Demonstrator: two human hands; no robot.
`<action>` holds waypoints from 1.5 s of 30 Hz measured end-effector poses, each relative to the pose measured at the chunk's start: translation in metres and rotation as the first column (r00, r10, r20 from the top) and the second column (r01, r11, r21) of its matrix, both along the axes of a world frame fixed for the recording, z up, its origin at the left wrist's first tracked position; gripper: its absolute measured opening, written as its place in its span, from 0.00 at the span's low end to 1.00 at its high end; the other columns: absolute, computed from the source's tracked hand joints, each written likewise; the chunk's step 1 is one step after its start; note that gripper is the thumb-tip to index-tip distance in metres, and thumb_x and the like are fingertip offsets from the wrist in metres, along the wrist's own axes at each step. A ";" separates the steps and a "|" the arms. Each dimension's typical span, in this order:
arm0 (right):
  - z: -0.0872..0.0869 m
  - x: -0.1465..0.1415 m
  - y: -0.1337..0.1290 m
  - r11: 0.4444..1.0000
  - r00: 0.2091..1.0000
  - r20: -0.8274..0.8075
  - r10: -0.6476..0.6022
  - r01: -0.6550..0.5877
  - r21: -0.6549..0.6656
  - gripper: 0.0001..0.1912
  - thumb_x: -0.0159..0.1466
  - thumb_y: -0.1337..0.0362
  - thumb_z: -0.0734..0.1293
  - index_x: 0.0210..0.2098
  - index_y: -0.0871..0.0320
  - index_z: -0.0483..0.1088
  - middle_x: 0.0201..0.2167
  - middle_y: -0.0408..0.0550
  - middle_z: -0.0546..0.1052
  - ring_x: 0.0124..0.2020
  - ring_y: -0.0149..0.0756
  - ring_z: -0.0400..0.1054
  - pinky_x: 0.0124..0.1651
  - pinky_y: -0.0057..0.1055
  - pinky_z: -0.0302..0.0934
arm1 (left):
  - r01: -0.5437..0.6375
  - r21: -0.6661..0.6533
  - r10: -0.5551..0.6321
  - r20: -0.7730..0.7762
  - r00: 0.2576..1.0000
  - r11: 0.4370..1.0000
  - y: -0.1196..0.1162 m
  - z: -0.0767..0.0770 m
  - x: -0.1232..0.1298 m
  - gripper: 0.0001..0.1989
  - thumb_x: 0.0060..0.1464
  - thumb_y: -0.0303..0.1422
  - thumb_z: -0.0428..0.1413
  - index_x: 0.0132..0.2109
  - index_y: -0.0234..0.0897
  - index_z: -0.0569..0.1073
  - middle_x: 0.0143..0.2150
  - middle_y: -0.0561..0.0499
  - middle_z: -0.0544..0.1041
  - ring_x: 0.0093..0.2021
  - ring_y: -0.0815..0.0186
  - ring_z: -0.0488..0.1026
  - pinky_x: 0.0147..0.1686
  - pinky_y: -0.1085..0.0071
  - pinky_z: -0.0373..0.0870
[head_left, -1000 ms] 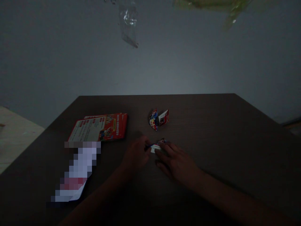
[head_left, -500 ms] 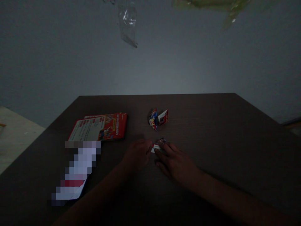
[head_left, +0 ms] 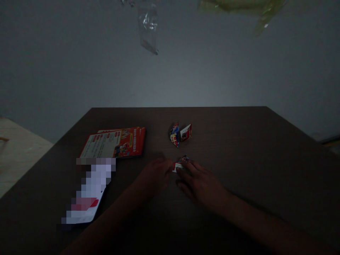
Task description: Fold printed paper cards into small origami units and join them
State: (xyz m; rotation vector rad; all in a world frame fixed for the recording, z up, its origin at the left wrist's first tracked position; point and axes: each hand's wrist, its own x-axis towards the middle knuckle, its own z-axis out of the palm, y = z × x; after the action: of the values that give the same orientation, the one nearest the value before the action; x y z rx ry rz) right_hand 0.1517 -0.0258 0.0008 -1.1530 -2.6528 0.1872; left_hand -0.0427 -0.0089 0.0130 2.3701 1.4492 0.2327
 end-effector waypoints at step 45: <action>0.000 -0.001 -0.001 1.000 0.999 0.033 -0.005 0.005 0.000 0.20 0.65 0.58 0.59 0.55 0.55 0.65 0.58 0.59 0.62 0.57 0.50 0.57 0.56 0.46 0.58 | -0.258 -0.019 0.258 0.122 0.958 0.966 0.029 -0.014 -0.002 0.05 0.47 0.32 0.59 0.34 0.40 0.76 0.62 0.46 0.62 0.61 0.53 0.59 0.56 0.54 0.57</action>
State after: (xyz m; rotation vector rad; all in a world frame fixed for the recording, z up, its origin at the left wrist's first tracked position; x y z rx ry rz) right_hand 0.1503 -0.0272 0.0013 -1.1726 -2.6787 0.1691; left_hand -0.0445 0.0200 -0.0013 2.1178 1.6936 0.4345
